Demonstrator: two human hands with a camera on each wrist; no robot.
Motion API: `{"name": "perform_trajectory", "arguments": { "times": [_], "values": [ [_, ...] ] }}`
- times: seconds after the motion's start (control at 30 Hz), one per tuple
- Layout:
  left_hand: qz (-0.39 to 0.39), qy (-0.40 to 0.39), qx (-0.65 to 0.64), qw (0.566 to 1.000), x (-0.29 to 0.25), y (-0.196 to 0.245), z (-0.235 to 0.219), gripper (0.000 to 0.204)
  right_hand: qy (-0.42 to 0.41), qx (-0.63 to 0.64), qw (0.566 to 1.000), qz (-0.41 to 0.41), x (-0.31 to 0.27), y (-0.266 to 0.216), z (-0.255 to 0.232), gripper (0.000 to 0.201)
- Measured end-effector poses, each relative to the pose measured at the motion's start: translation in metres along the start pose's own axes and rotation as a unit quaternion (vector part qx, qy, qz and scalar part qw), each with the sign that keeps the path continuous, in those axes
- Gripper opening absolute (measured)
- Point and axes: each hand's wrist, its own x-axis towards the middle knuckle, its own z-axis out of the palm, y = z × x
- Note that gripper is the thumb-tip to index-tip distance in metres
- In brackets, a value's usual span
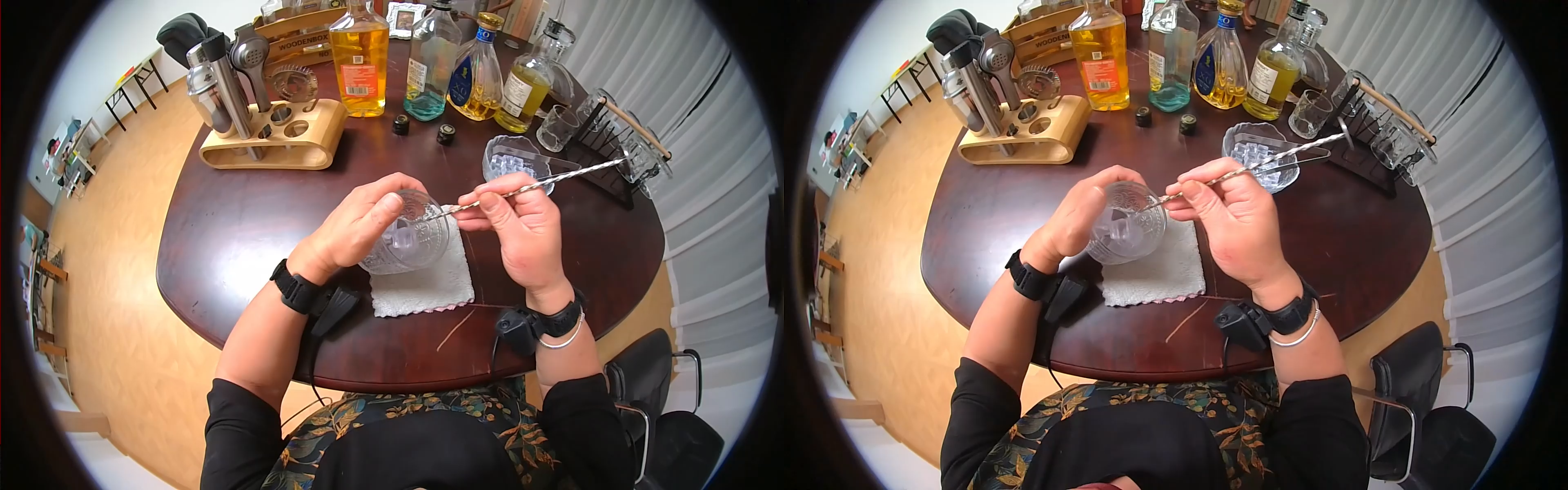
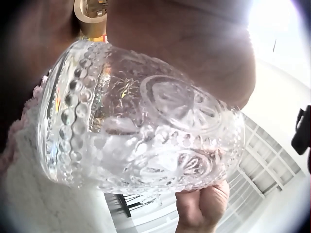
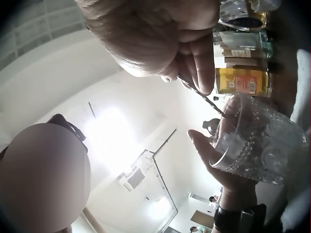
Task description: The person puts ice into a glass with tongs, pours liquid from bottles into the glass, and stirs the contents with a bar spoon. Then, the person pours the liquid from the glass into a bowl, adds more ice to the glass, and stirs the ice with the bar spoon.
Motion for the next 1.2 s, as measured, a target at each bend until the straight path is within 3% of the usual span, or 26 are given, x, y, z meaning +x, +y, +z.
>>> {"name": "perform_trajectory", "arguments": {
  "times": [0.07,0.17,0.3,0.33,0.43,0.53,0.63,0.73,0.8,0.93,1.2],
  "values": [
    [0.006,0.0,0.003,1.0,0.0,-0.002,0.0,0.047,0.004,0.002,1.0,-0.023,-0.001,-0.007,-0.003,0.009],
    [0.014,0.002,0.01,1.0,0.001,-0.004,0.0,0.048,-0.011,-0.098,0.988,-0.117,-0.003,-0.013,-0.003,0.008],
    [0.014,0.008,-0.001,1.0,0.001,-0.006,0.0,0.051,-0.124,-0.315,0.898,-0.282,0.004,-0.013,-0.011,0.016],
    [0.016,0.011,-0.008,1.0,0.001,-0.007,0.001,0.052,-0.148,-0.307,0.898,-0.278,0.004,-0.008,-0.011,0.024],
    [-0.007,0.007,-0.01,1.0,0.0,-0.006,0.0,0.053,-0.192,-0.34,0.876,-0.282,0.004,0.0,-0.001,0.022],
    [-0.039,-0.004,0.018,0.999,0.0,0.0,-0.001,0.065,-0.164,-0.328,0.899,-0.241,0.003,0.004,0.0,0.018],
    [-0.031,-0.01,0.018,0.999,0.001,0.005,0.001,0.06,-0.119,-0.306,0.932,-0.152,0.003,0.001,-0.006,0.013],
    [-0.026,-0.011,0.031,0.999,0.001,0.004,0.0,0.057,-0.089,-0.192,0.977,-0.024,0.001,0.0,-0.006,0.005],
    [-0.028,-0.013,0.028,0.999,0.001,0.006,0.001,0.058,-0.085,-0.113,0.989,0.045,0.0,0.0,-0.004,0.01],
    [0.014,0.002,0.015,1.0,0.001,-0.002,-0.001,0.05,-0.082,-0.092,0.992,0.03,-0.004,0.005,0.005,0.009],
    [0.003,0.007,-0.004,1.0,0.0,-0.003,-0.001,0.052,-0.041,-0.01,0.999,0.024,-0.003,0.004,0.006,0.009]
  ]
}}
